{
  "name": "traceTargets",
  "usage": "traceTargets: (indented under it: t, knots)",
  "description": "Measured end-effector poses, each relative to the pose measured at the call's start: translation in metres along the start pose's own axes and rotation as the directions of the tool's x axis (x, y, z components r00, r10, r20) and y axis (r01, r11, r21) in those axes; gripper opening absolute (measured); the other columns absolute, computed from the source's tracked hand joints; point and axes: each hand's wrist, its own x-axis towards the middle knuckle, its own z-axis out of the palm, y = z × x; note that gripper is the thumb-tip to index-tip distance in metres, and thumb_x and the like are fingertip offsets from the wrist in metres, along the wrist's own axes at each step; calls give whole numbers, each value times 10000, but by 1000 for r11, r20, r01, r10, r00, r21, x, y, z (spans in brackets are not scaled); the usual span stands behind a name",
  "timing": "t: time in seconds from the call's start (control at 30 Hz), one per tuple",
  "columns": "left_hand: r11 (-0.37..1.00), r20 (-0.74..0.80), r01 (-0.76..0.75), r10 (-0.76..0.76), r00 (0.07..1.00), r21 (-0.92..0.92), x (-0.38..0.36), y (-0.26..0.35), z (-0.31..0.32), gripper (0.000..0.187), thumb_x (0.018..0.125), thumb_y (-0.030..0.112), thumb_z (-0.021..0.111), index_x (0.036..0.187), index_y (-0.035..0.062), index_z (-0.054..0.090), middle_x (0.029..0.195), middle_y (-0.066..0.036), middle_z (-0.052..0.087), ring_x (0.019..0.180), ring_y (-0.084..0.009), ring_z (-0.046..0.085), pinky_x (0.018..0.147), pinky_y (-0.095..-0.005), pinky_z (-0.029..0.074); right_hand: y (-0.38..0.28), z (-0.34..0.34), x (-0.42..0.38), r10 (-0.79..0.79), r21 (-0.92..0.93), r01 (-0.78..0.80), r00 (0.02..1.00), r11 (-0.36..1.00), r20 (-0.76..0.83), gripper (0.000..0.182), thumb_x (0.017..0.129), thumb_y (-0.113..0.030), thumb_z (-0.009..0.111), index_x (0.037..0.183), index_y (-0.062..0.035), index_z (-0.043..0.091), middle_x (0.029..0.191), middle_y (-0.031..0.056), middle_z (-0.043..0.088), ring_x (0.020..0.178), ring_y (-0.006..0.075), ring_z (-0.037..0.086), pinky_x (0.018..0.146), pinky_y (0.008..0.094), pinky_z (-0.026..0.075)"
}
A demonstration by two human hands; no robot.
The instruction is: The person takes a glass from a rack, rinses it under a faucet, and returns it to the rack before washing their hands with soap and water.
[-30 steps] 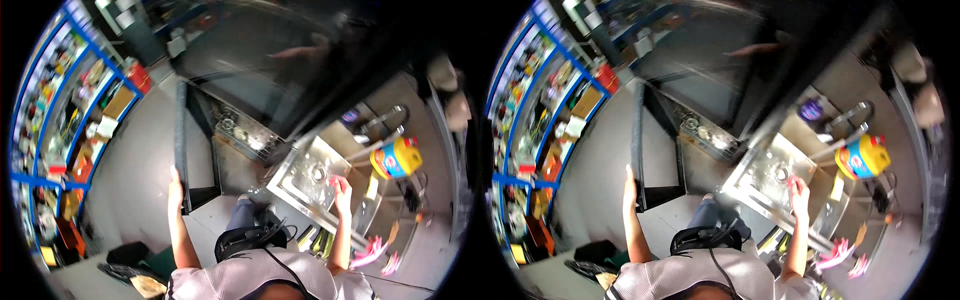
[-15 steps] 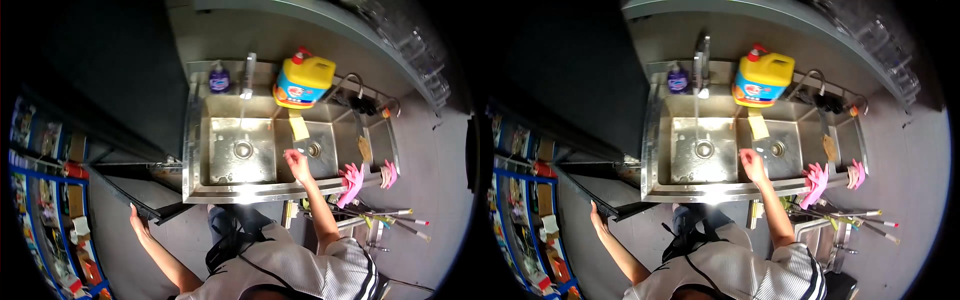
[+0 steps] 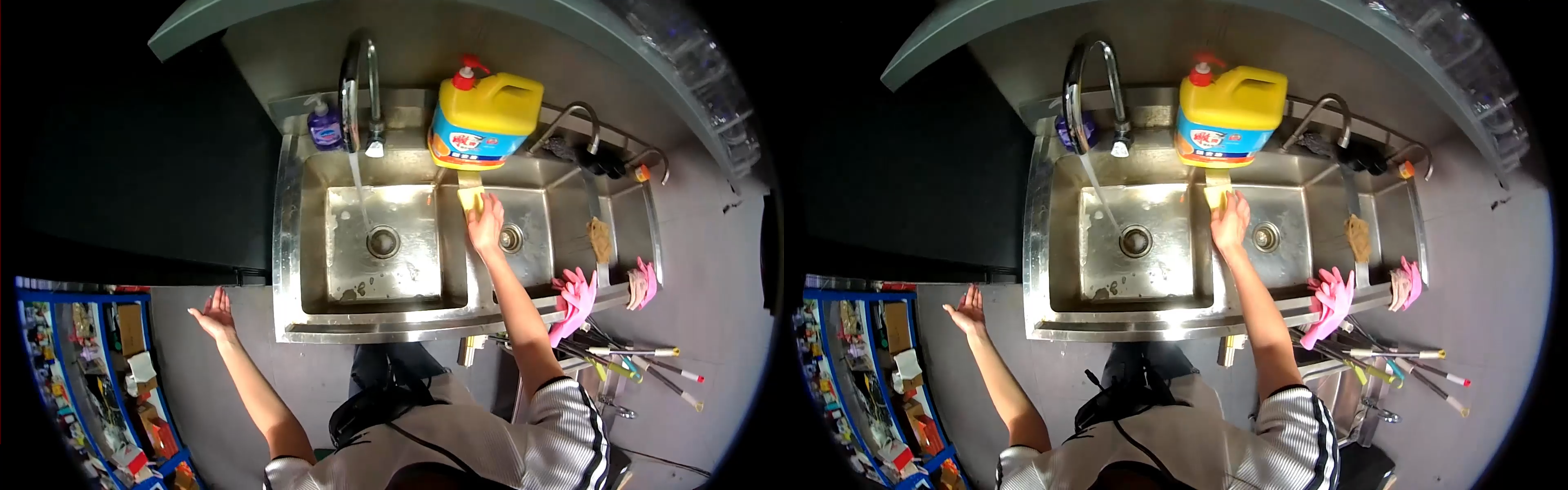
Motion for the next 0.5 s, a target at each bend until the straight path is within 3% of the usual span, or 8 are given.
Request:
traceTargets:
  t: [0.2, 0.27, 0.3, 0.33, 0.37, 0.43, 0.47, 0.5]
  knots:
    - [997, 67, 3, 2, 998, -83, -13, -10, 2, 677, 794, 620, 369, 969, -31, 434, 1125, -237, 492, 1048, -322, 481, 906, -405, 390, 2, 35, -1, 29, -165, -18, 997, 986, 66, 617, 725, -269, 605, 1250, -70, 348, 1309, 205, 250, 1221, 365, 226, 1009, 504, 138]
    - [942, -118, -150, 194, 974, 302, -46, -25, 10, 584, 827, 571, 373, 942, 4, 454, 1069, -169, 533, 979, -257, 510, 842, -357, 417, 6, 46, 1, 136, -219, -116, 988, 969, 76, 667, 727, -295, 609, 1282, -82, 306, 1323, 210, 225, 1219, 384, 219, 1010, 498, 138]
    - [833, -181, -245, 375, 909, 496, -58, -40, 9, 477, 855, 499, 389, 937, 35, 460, 935, -97, 552, 841, -185, 525, 742, -301, 421, 8, 48, 4, 141, -235, -117, 986, 965, 87, 712, 725, -317, 614, 1307, -97, 266, 1335, 218, 198, 1220, 403, 204, 1011, 495, 138]
    - [670, -57, -352, 508, 860, 653, -74, -54, 9, 390, 862, 422, 430, 944, 41, 456, 817, -53, 528, 744, -144, 511, 664, -259, 400, 11, 49, 5, 135, -248, -120, 990, 961, 46, 681, 721, -301, 624, 1287, -108, 297, 1320, 213, 230, 1205, 389, 238, 988, 488, 183]
    - [599, 101, -497, 570, 815, 628, -92, -75, 25, 302, 861, 329, 475, 939, 37, 463, 753, -33, 509, 685, -130, 501, 653, -268, 417, 12, 48, 9, 163, -245, -148, 986, 958, 41, 656, 718, -287, 630, 1269, -114, 320, 1303, 208, 259, 1176, 379, 275, 962, 480, 216]
    - [725, 396, -481, 305, 866, 493, -133, -105, 87, 198, 864, 204, 497, 958, 29, 498, 852, -60, 548, 768, -157, 559, 721, -286, 450, 13, 46, 13, 118, -250, -122, 992, 960, -31, 571, 698, -240, 649, 1198, -120, 400, 1210, 183, 367, 1056, 344, 381, 868, 448, 298]
    - [799, 565, -411, 109, 818, 440, -132, -128, 113, 218, 860, 197, 509, 999, 29, 511, 884, -69, 558, 798, -174, 577, 725, -284, 459, 9, 45, 10, 68, -245, -71, 997, 967, -21, 568, 688, -235, 651, 1190, -119, 410, 1188, 179, 380, 1039, 341, 389, 856, 444, 304]
    - [778, 597, -337, -61, 800, 531, -128, -153, 136, 214, 853, 168, 519, 1006, 18, 517, 888, -70, 571, 772, -177, 586, 710, -291, 475, 2, 39, 9, 18, -238, -21, 1000, 971, -16, 566, 678, -229, 654, 1181, -118, 420, 1166, 174, 393, 1021, 339, 397, 843, 441, 311]
